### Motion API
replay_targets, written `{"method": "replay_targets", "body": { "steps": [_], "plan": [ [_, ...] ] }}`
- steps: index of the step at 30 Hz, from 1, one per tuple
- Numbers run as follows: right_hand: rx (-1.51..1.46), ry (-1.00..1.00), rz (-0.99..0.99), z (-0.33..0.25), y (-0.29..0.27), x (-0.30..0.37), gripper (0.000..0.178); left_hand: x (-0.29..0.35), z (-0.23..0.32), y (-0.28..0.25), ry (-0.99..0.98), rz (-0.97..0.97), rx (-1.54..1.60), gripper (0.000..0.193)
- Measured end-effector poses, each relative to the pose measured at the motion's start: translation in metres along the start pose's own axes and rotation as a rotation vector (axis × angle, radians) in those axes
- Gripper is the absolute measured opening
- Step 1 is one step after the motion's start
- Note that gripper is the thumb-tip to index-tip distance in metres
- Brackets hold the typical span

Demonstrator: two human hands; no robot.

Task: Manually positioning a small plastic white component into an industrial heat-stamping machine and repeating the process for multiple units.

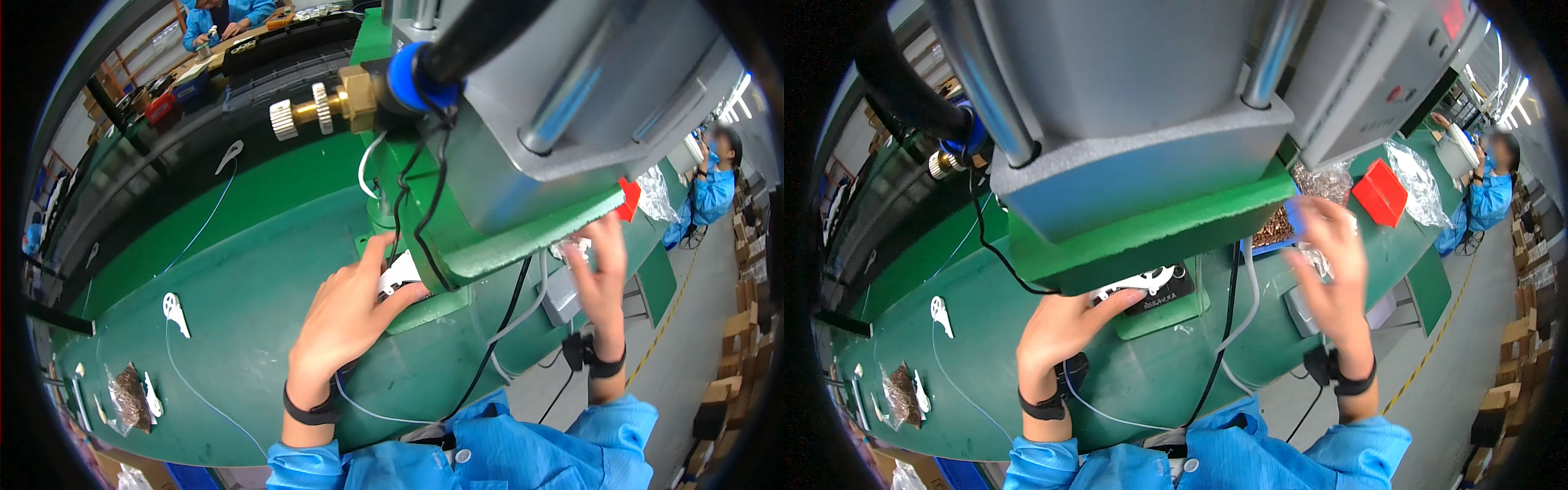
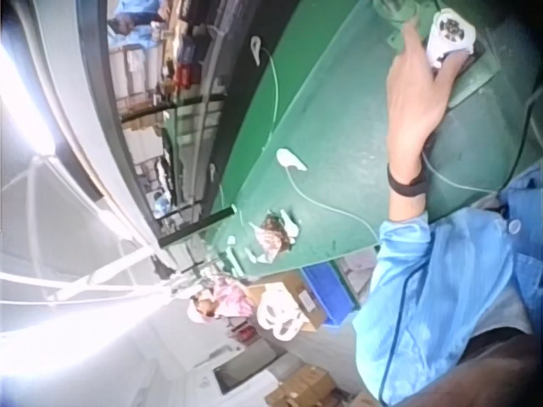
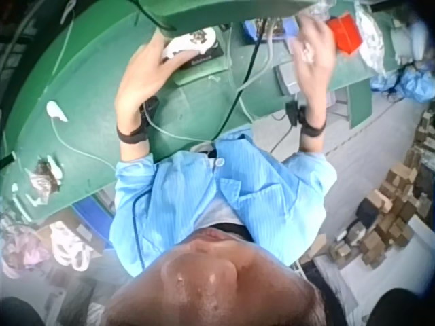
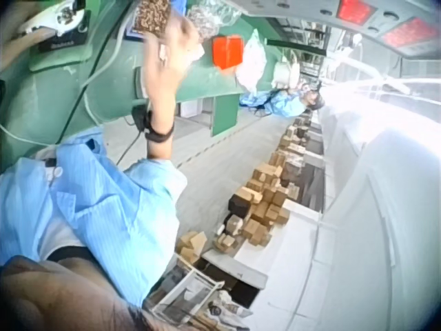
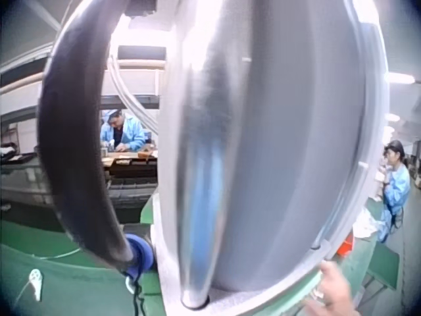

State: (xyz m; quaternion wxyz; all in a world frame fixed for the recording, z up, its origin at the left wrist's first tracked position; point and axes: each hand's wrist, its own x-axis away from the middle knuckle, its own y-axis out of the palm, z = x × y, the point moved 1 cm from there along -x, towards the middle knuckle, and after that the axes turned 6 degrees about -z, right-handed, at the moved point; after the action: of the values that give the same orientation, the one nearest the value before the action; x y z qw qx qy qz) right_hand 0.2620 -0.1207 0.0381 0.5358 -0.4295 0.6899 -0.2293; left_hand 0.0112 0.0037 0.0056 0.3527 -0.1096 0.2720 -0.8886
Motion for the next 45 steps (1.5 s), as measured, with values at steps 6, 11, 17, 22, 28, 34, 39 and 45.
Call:
{"method": "replay_targets", "body": {
  "steps": [6,11,17,22,28,34,39,45],
  "plan": [
    [0.243,0.350,-0.073,0.082,0.055,0.101,0.065,0.005,0.010,-0.012,-0.022,-0.163,-0.123,0.040],
    [0.169,0.331,-0.055,0.084,0.051,0.099,0.060,0.011,0.019,-0.014,-0.092,-0.162,-0.248,0.034],
    [0.311,0.154,-0.165,0.040,0.025,0.043,0.043,0.018,0.012,-0.012,0.018,-0.043,-0.186,0.032],
    [0.382,0.043,-0.392,0.048,0.056,-0.007,0.028,0.013,0.016,-0.004,-0.035,-0.037,-0.233,0.027],
    [0.154,-0.150,-0.361,0.115,0.114,-0.009,0.016,0.011,0.019,0.001,-0.093,0.028,-0.037,0.028],
    [0.169,-0.053,-0.329,0.082,0.087,-0.010,0.017,0.031,-0.024,-0.073,-0.119,0.210,0.271,0.027],
    [0.108,-0.022,-0.283,0.083,0.072,-0.001,0.018,0.002,-0.125,-0.107,-0.222,0.521,0.100,0.027],
    [0.342,-0.103,-0.255,0.077,0.057,0.002,0.014,-0.144,-0.141,-0.088,-0.508,0.190,-0.446,0.056]
  ]
}}
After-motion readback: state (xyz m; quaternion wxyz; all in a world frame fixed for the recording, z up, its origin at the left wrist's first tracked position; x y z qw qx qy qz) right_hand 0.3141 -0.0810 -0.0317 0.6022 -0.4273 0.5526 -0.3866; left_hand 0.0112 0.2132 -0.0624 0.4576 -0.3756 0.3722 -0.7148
